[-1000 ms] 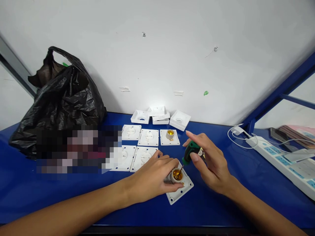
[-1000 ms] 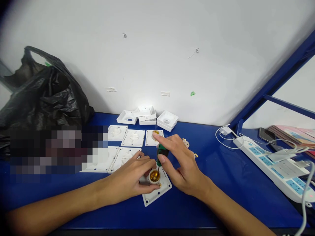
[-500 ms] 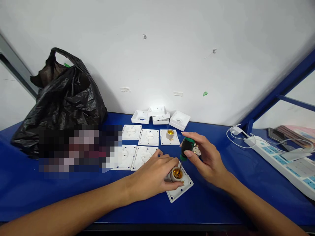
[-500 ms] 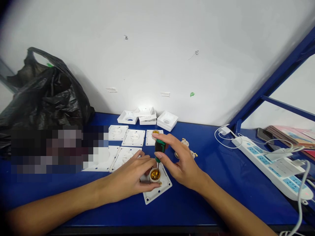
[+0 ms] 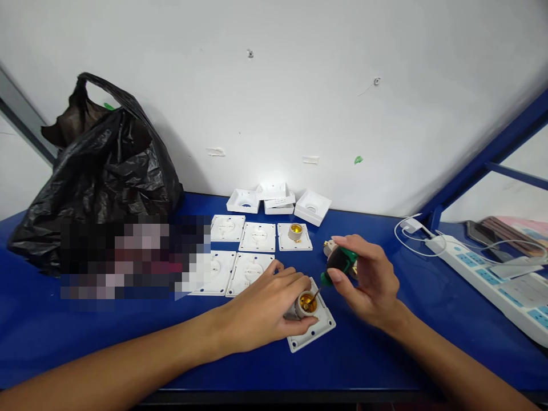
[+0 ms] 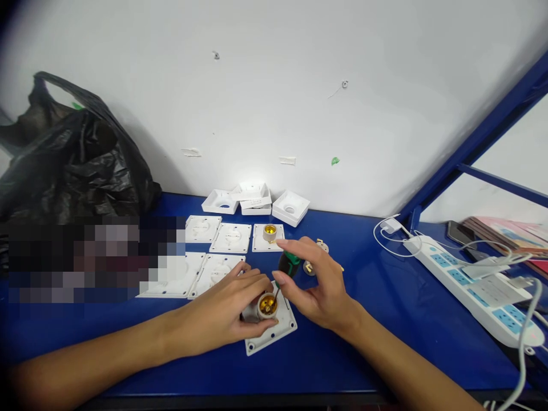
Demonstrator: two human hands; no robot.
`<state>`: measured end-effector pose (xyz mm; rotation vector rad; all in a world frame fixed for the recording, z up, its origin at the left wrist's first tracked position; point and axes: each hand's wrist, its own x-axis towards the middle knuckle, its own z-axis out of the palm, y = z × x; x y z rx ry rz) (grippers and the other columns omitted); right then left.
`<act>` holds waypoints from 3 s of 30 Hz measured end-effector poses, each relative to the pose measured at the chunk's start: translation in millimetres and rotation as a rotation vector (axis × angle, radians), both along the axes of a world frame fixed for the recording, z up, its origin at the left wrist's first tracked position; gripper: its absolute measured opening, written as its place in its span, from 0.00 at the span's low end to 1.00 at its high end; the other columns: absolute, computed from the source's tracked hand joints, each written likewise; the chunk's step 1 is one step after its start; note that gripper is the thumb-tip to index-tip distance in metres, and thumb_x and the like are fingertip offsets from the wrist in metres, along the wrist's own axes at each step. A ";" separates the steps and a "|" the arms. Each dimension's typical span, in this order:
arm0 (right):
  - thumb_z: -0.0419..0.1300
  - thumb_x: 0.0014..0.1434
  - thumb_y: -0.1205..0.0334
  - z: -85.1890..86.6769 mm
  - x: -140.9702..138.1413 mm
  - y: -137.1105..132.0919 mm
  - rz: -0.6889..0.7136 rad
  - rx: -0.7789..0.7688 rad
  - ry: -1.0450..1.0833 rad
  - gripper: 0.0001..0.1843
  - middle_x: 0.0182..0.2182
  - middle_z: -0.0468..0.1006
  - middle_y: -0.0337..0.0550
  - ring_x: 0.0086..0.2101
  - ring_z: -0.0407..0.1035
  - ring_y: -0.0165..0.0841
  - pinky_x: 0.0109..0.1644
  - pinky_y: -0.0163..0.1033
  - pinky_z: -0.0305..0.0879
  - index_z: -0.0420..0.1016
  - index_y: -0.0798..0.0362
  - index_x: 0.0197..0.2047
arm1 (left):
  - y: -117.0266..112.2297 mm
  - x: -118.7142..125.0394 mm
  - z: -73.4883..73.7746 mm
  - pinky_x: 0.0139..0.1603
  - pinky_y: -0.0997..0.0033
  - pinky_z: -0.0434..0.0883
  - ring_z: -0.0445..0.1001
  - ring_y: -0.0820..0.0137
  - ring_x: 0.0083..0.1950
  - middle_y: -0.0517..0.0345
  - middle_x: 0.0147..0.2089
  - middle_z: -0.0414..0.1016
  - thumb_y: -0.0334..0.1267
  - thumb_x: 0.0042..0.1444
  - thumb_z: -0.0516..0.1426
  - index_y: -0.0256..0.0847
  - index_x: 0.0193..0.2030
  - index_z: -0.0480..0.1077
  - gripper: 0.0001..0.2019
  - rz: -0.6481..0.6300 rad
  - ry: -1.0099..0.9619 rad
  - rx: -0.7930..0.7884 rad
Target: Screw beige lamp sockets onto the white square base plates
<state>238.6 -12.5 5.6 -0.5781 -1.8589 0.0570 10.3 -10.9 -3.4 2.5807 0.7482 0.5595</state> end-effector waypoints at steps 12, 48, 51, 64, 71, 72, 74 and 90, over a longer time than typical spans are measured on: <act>0.69 0.65 0.65 2.7 0.2 1.6 -0.057 0.178 0.124 0.31 0.47 0.81 0.47 0.32 0.77 0.36 0.35 0.48 0.79 0.71 0.46 0.70 | -1.8 -2.8 2.4 0.62 0.56 0.64 0.74 0.60 0.49 0.55 0.49 0.73 0.34 0.65 0.62 0.43 0.58 0.70 0.15 -0.101 -0.039 0.037; 0.55 0.75 0.66 0.4 -3.8 -3.9 0.216 -0.136 -0.033 0.30 0.50 0.78 0.48 0.44 0.75 0.39 0.42 0.47 0.79 0.57 0.44 0.77 | -1.2 -4.0 5.7 0.63 0.55 0.65 0.75 0.59 0.53 0.55 0.52 0.76 0.36 0.65 0.62 0.45 0.52 0.72 0.10 -0.057 -0.049 -0.131; 0.55 0.76 0.64 0.2 -4.8 -4.3 0.212 -0.131 -0.001 0.29 0.49 0.78 0.48 0.43 0.75 0.39 0.41 0.48 0.80 0.58 0.44 0.76 | -1.2 -3.8 5.6 0.63 0.54 0.64 0.75 0.59 0.53 0.55 0.52 0.76 0.36 0.65 0.62 0.45 0.51 0.72 0.09 -0.055 -0.049 -0.130; 0.55 0.76 0.65 -1.0 -4.5 -5.4 0.209 -0.139 -0.013 0.29 0.49 0.77 0.48 0.43 0.75 0.39 0.43 0.48 0.80 0.57 0.44 0.76 | -1.0 -3.5 5.9 0.63 0.55 0.64 0.76 0.60 0.52 0.55 0.51 0.76 0.36 0.65 0.64 0.44 0.52 0.72 0.10 -0.049 -0.045 -0.133; 0.55 0.76 0.64 -1.0 -5.7 -6.3 0.208 -0.155 -0.013 0.29 0.48 0.77 0.48 0.43 0.75 0.38 0.42 0.47 0.80 0.58 0.44 0.76 | -1.9 -3.3 7.3 0.63 0.56 0.65 0.75 0.59 0.53 0.55 0.52 0.76 0.37 0.65 0.63 0.45 0.51 0.72 0.10 -0.043 -0.046 -0.129; 0.55 0.76 0.64 -1.0 -5.8 -6.5 0.208 -0.150 -0.008 0.29 0.48 0.77 0.48 0.42 0.75 0.38 0.42 0.47 0.80 0.58 0.44 0.76 | -1.8 -3.3 7.1 0.63 0.56 0.65 0.76 0.59 0.53 0.55 0.52 0.76 0.37 0.65 0.63 0.45 0.51 0.72 0.09 -0.044 -0.047 -0.130; 0.55 0.76 0.63 -0.9 -5.9 -6.8 0.210 -0.137 0.002 0.28 0.47 0.78 0.48 0.41 0.76 0.38 0.42 0.48 0.80 0.58 0.44 0.76 | -1.6 -3.1 6.7 0.63 0.55 0.65 0.76 0.59 0.53 0.55 0.52 0.76 0.37 0.65 0.63 0.45 0.51 0.72 0.09 -0.045 -0.049 -0.132; 0.60 0.73 0.66 1.7 -8.2 -9.5 0.182 -0.147 -0.048 0.30 0.51 0.81 0.46 0.46 0.78 0.40 0.51 0.52 0.79 0.61 0.42 0.75 | -1.4 -2.5 7.0 0.64 0.52 0.65 0.74 0.57 0.54 0.55 0.53 0.76 0.33 0.64 0.63 0.45 0.52 0.71 0.11 -0.060 -0.054 -0.152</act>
